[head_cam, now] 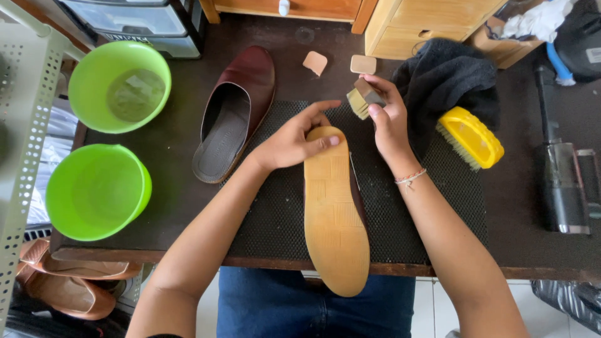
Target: The person scrubs the sole and sides of a maroon slip-on shoe using a small brush. They then wipe the shoe with a dark cloth and continue scrubbing the sole and interior with the brush.
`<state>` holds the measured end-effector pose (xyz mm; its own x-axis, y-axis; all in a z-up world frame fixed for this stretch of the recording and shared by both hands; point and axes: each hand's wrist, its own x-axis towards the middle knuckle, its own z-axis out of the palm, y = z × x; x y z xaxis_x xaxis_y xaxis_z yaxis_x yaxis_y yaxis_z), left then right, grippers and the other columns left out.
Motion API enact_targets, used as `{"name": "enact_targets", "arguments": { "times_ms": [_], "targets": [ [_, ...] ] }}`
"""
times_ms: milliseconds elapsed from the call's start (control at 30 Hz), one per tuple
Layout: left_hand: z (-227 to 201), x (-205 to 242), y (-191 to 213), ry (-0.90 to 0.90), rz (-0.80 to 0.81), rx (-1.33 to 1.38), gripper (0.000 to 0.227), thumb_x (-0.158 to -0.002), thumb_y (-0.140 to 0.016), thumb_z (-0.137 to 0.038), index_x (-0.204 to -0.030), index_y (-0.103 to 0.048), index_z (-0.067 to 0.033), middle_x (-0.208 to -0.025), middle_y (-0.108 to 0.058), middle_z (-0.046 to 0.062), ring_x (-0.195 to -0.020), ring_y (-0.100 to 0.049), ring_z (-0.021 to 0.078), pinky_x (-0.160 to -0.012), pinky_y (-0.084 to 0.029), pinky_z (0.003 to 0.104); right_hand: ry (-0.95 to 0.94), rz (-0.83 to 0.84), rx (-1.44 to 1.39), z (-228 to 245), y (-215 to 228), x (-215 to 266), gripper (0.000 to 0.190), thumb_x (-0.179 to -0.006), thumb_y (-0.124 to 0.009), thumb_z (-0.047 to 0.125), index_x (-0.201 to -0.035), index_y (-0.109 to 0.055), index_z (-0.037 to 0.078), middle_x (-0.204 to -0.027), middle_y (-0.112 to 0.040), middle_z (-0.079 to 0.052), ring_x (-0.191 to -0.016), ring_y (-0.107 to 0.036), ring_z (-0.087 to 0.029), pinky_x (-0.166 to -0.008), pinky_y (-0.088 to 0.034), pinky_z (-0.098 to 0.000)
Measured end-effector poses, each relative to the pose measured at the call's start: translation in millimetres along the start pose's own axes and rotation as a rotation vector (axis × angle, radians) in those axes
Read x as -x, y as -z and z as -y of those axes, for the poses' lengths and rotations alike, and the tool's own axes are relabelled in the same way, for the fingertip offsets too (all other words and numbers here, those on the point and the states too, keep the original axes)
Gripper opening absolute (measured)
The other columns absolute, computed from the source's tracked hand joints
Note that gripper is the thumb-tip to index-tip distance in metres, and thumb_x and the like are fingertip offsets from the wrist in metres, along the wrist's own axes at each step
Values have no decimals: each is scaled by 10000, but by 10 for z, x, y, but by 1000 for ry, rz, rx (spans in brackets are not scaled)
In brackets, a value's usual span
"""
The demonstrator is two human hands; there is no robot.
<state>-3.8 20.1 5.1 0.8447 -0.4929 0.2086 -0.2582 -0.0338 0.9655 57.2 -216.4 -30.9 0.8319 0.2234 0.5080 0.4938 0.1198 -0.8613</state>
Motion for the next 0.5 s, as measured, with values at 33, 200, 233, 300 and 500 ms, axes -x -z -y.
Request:
{"name": "enact_targets", "arguments": {
  "times_ms": [33, 200, 233, 300, 500],
  "targets": [
    [26, 8, -9, 16, 8, 94, 704, -953, -719, -190, -1543, -387, 2, -1013, -687, 147, -902, -665, 228, -792, -565, 371, 3, 3, 10, -7, 9, 12, 578, -1009, -613, 408, -1415, -511, 10, -1402, -564, -181, -1154, -558, -191, -980, -465, -350],
    [-85, -25, 48, 94, 112, 326, 725, -924, -721, -127, -1527, -379, 84, -1129, -675, 170, -954, -672, 219, -840, -594, 372, 33, 9, 29, -45, 34, 7, 588, -1012, -616, 404, -1418, -499, -4, -1413, -556, -204, -1178, -558, -216, -988, -466, -368],
    [-142, -14, 15, 107, 110, 408, 672, -916, -722, -120, -1497, -439, 67, -1143, -688, 145, -964, -691, 199, -835, -606, 348, 30, 16, 39, -30, 29, 22, 584, -1011, -615, 396, -1423, -497, -1, -1427, -553, -200, -1193, -560, -217, -996, -466, -371],
    [-210, -30, -25, 118, 112, 484, 623, -909, -723, -113, -1467, -499, 49, -1158, -701, 119, -974, -710, 178, -830, -617, 324, 36, 18, 49, 9, 8, -16, 581, -1009, -614, 388, -1427, -495, 2, -1441, -550, -196, -1208, -561, -219, -1005, -465, -375],
    [4, -50, -371, 315, 28, 899, 636, -842, -664, -297, -1346, -611, 87, -1050, -641, 131, -777, -693, 162, -674, -653, 353, 63, 20, 19, 40, -14, 1, 548, -1005, -627, 364, -1425, -513, 30, -1464, -547, -145, -1256, -543, -187, -1063, -437, -371]
  ]
}}
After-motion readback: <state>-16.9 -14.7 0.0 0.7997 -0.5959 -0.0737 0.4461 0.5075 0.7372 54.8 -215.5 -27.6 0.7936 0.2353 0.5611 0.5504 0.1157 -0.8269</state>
